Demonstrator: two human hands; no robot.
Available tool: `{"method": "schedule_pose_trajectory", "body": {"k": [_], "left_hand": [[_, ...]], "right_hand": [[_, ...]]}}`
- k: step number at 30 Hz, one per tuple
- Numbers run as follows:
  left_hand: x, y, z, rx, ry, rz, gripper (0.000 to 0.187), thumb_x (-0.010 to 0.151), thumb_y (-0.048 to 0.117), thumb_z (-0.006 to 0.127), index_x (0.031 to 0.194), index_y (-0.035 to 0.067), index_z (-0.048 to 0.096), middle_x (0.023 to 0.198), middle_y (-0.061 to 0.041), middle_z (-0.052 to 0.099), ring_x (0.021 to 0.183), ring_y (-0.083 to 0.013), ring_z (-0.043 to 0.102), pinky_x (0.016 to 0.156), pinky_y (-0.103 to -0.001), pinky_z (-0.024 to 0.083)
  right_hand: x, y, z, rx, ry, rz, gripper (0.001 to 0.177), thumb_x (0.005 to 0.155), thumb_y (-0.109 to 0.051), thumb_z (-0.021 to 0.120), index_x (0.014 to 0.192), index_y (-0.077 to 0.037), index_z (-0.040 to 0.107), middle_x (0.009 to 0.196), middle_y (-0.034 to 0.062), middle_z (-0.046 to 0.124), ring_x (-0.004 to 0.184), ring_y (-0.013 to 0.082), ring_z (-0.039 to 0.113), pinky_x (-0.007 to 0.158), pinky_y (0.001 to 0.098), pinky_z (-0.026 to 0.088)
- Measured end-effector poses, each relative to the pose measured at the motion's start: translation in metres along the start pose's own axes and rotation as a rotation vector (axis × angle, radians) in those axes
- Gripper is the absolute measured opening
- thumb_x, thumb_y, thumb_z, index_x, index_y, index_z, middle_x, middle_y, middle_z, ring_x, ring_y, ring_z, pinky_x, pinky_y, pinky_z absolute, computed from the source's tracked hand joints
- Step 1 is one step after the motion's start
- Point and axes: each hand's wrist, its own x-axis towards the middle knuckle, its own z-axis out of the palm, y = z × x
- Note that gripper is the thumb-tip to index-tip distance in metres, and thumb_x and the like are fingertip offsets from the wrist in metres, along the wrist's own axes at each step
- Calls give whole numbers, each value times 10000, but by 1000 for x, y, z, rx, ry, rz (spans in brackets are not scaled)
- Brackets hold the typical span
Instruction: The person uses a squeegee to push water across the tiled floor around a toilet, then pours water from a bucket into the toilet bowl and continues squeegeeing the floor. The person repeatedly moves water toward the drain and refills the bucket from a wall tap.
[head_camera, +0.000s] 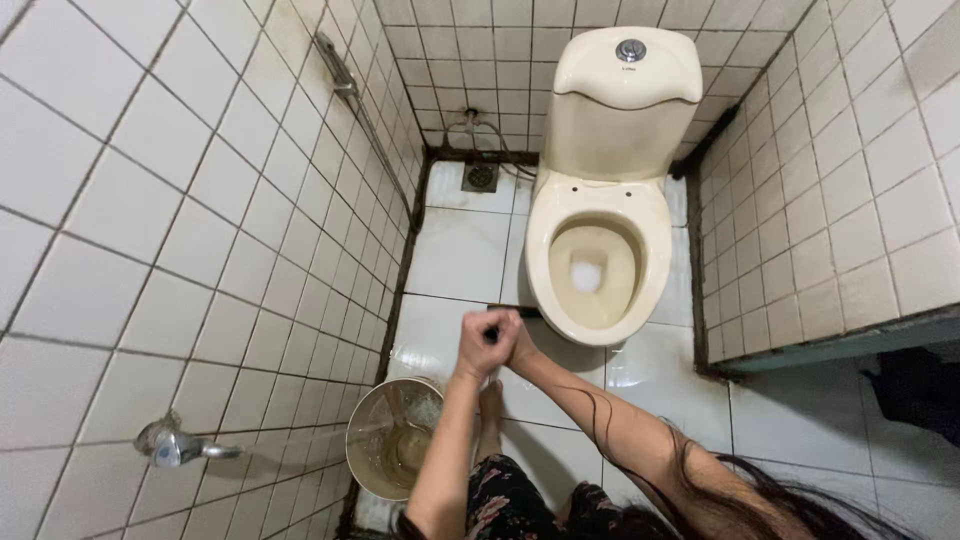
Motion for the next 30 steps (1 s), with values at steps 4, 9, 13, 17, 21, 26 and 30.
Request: {"method": "schedule_pose_trajectory", "body": {"k": [4,9,13,17,21,26,30], "left_hand": [[-13,-23,18,102,137,206,175,903,72,686,744,11,645,808,-145,714,741,-256,719,694,-335,550],[-45,-39,36,343,177,174,207,863,75,695,665,39,646,758,-140,727,725,-301,693,689,-392,447],[-43,-36,31,235,95,318,152,881,86,644,735,46,662,792,-140,714,765,-263,721,683,-366,501],[17,-39,8,118,73,100,339,920,64,661,617,1,523,572,-144,523,484,-236,538,513,-348,426],[45,-49,-6,108,11,152,271,932,77,630,684,-12,567,617,-152,558,521,-231,579,527,-328,454],[-14,-88,7,229,-28,235,171,800,31,642,638,19,585,646,-128,620,627,-281,596,721,-405,438],[-25,-125,26,210,-84,154,190,760,-3,648,587,67,611,601,-80,622,598,-209,581,777,-393,527]], "right_hand": [[-9,-17,-9,255,24,-9,179,804,-142,671,695,-47,565,686,105,597,627,243,597,578,352,480],[-31,-22,-8,293,16,-65,198,817,-162,661,690,-43,566,680,116,600,629,255,606,573,359,481],[-38,-15,3,273,16,-44,215,827,-179,652,687,-40,567,675,125,602,632,264,613,569,365,481],[10,2,5,280,60,18,233,837,-195,644,683,-37,568,671,133,605,634,273,620,565,371,481],[45,-3,1,222,149,-37,240,825,-220,645,685,-36,582,683,135,630,636,264,659,566,373,492],[13,-4,-12,172,-79,-232,296,915,-177,632,633,-107,577,626,71,595,593,231,555,620,373,445],[21,16,-15,112,-187,-181,328,978,-155,652,664,-84,591,615,56,578,556,209,542,598,358,470]]}}
